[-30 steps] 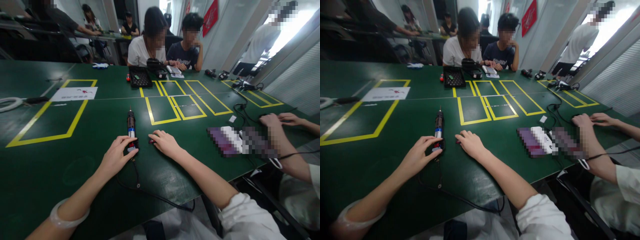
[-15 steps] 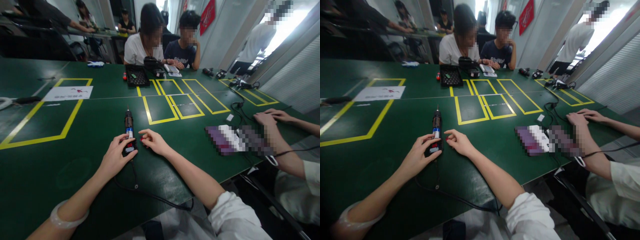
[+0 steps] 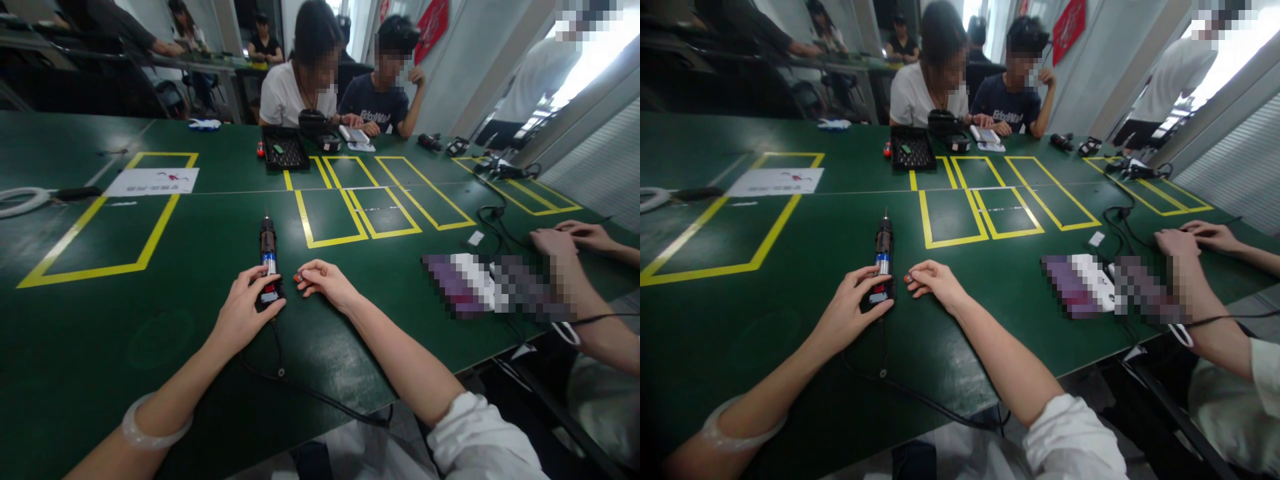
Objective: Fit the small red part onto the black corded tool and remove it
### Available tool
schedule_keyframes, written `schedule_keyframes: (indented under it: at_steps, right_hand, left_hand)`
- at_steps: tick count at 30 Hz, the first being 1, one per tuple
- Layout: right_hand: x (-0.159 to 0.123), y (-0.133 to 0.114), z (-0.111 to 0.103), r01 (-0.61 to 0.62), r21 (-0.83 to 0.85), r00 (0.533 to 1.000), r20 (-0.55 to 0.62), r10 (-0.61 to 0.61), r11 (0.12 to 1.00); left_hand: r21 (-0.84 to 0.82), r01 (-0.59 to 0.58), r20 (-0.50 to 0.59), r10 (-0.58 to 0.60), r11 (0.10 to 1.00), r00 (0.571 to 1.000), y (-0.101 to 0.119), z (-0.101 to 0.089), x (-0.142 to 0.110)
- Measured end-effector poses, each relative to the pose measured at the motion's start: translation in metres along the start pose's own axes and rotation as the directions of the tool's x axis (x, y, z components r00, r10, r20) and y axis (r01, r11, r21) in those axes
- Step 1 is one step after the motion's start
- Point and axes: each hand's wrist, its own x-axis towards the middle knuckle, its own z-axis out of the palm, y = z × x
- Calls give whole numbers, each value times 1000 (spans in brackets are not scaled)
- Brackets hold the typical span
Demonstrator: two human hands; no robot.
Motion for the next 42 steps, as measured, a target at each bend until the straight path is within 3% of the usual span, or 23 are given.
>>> schedule_keyframes:
  at_steps: [18,31,39,42]
  right_hand:
    - [2,16,13,122,-146,992,61,-114,982]
    - [3,19,15,240,-331,970,126,-209,913]
    - [-1,11,22,340,-494,939,137,-314,800]
    - [0,12,25,324,-468,945,124,-302,822]
  left_hand:
    - [8,-28,-32,28,1000,999,-4,5,-1]
    - [23,-27,-30,27,999,999,-3,2,-2]
    - [114,1,-28,2,993,1000,5,-5,5]
    - [162,3,-43,4,987,999,8,-5,8]
